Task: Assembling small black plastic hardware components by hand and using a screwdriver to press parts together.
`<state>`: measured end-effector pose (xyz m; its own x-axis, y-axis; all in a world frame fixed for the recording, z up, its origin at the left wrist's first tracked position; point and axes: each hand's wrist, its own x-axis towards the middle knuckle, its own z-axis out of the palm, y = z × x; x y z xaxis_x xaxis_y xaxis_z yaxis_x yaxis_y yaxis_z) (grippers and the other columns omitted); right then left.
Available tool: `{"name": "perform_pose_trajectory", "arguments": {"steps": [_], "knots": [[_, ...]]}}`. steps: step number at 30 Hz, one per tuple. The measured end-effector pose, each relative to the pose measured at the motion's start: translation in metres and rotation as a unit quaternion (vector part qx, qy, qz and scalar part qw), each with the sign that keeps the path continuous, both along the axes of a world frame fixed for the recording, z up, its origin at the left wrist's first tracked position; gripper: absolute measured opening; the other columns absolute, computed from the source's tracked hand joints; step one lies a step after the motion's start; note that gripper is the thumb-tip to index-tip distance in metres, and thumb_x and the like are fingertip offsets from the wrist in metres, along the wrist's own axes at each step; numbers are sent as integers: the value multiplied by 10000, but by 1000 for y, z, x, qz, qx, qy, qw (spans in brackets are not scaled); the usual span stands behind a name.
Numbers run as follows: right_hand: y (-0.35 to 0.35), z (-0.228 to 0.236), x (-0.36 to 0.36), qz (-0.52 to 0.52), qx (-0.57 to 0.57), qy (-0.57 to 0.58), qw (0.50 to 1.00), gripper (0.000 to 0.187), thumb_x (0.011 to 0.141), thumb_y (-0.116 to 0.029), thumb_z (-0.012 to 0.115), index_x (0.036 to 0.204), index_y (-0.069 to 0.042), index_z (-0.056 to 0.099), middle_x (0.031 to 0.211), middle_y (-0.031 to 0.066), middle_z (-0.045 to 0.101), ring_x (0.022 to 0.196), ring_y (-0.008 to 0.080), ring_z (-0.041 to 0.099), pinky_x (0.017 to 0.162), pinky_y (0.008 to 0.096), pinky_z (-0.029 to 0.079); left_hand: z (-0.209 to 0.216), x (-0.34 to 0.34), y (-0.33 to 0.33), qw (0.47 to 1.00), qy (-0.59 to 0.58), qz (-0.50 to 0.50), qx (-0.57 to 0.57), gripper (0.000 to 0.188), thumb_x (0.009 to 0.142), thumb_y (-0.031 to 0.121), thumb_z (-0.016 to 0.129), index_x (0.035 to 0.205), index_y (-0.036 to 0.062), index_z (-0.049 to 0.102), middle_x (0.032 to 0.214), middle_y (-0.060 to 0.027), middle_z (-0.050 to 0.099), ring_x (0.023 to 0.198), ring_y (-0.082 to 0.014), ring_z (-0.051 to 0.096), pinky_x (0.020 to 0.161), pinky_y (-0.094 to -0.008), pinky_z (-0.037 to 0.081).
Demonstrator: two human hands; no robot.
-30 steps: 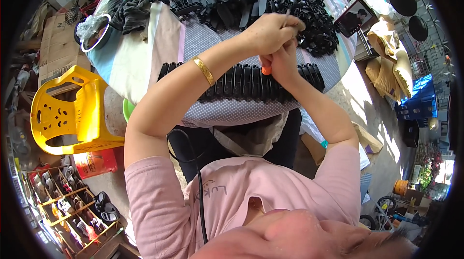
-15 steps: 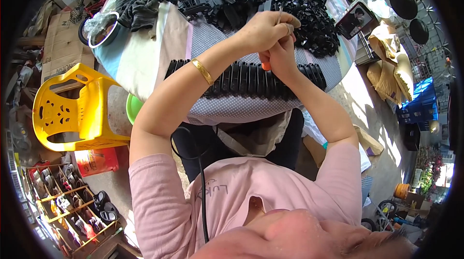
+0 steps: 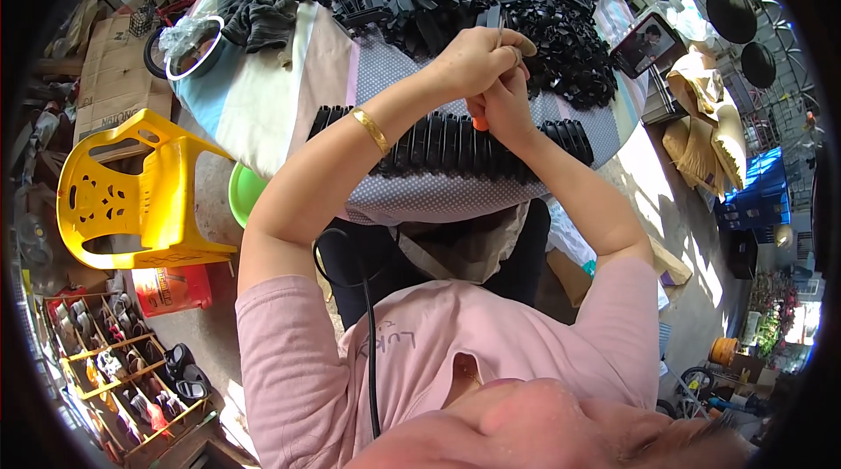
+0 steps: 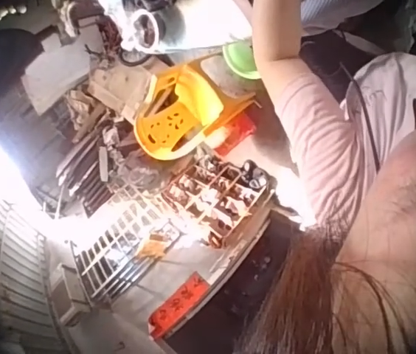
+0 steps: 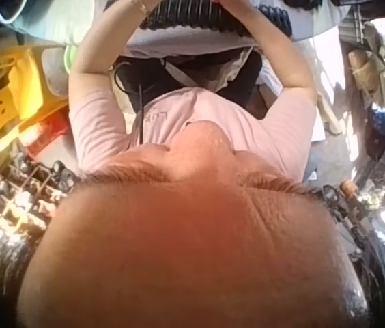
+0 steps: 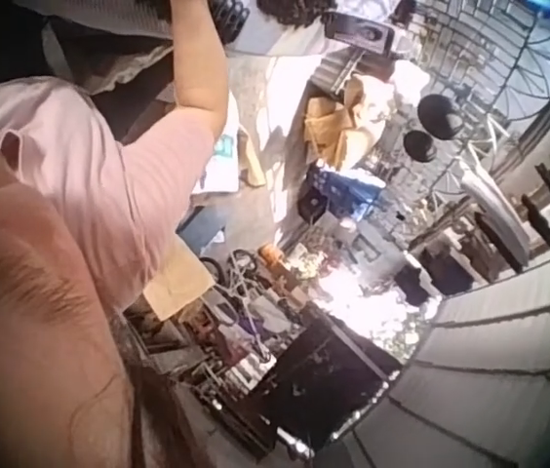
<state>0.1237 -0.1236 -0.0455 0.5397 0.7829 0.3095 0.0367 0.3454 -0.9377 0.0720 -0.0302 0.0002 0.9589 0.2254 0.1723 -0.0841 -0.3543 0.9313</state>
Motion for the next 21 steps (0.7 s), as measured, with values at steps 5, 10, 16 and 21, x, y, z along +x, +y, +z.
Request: {"name": "perform_pose_trajectory", "arguments": {"steps": [5, 10, 16, 21], "knots": [[10, -2, -5, 20, -18, -8, 1000, 263, 894, -174, 466, 665, -45, 471, 486, -5, 445, 363, 73, 406, 339, 208, 296, 0, -13, 4, 998, -27, 13, -61, 355, 812, 69, 390, 1088, -34, 586, 820, -130, 641, 749, -171, 612, 699, -284, 499], [10, -1, -15, 16, -19, -44, 999, 263, 897, -185, 470, 664, -61, 470, 485, -26, 430, 359, 58, 402, 338, 200, 297, -4, -19, 7, 995, -34, 2, -93, 362, 805, 86, 384, 1070, -52, 589, 814, -132, 637, 755, -165, 603, 703, -276, 490], [12, -2, -7, 33, -16, 18, 999, 234, 894, -142, 466, 679, -51, 467, 487, -11, 429, 360, 70, 406, 338, 205, 306, 2, -12, 8, 998, 6, 25, -49, 349, 825, 90, 390, 1085, -36, 586, 833, -127, 641, 748, -155, 606, 693, -279, 505], [24, -4, -16, 61, 1, 52, 997, 299, 889, -170, 475, 621, -38, 494, 465, 0, 466, 362, 75, 433, 344, 203, 309, -3, -21, 19, 998, -12, 32, -55, 322, 843, 74, 414, 1097, -39, 575, 816, -114, 637, 743, -145, 602, 682, -266, 503]]}}
